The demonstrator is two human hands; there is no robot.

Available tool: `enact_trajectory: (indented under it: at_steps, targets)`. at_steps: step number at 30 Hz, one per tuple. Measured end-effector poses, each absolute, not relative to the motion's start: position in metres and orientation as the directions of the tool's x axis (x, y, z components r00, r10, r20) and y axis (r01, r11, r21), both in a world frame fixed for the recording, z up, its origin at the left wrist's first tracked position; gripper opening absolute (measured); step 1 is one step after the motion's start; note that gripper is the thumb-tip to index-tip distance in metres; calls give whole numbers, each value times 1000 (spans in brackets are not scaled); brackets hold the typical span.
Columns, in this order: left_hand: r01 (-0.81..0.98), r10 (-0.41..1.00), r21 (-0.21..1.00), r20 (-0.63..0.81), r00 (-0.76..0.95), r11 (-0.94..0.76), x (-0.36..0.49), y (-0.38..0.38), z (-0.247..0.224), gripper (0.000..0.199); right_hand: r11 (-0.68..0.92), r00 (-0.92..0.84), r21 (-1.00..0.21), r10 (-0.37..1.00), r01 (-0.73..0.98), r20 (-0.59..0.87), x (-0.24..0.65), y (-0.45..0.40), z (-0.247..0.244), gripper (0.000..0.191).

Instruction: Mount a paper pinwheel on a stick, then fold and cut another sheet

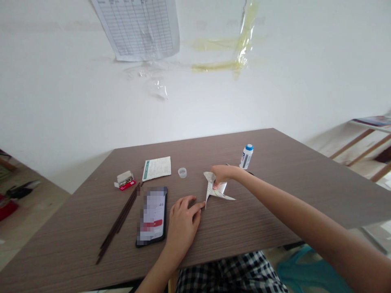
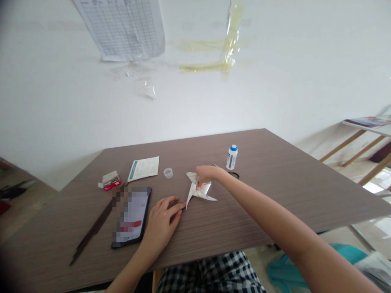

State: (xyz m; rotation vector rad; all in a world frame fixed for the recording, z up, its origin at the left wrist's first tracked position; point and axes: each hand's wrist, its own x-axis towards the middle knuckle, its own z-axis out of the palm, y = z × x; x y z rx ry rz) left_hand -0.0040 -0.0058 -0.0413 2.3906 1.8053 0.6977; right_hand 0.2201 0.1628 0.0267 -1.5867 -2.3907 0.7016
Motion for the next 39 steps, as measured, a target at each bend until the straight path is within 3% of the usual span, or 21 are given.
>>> enact_trajectory:
  at_steps: [1, 4, 13, 21, 29, 34, 39]
  targets:
    - [896, 928, 320, 310, 209, -308, -4, -6, -41, 44, 315, -437, -437, 874, 842, -213, 220, 163, 30, 27]
    - [896, 932, 325, 297, 208, -304, -4, -6, -39, 45, 330, -466, -395, 824, 857, -322, 221, 163, 39, 20]
    - [895, 944, 341, 259, 205, -288, -4, -8, -34, 41, 382, -567, -467, 739, 798, -364, 231, 169, 48, 20]
    - [870, 938, 393, 289, 189, -297, -4, -7, -37, 29, 370, -599, -583, 756, 723, -264, 242, 169, 39, 30]
    - [840, 873, 401, 461, 159, -365, -14, -13, -49, 9, 305, -323, -586, 943, 750, 78, 259, 131, 43, 24]
    - [876, 850, 318, 499, 171, -363, -18, -28, -55, 15, 308, -214, -629, 951, 714, 223, 272, 81, 43, 20]
    - [904, 842, 260, 512, 169, -340, -12, -32, -50, 24, 322, -267, -653, 946, 686, 186, 269, 43, 26, 19]
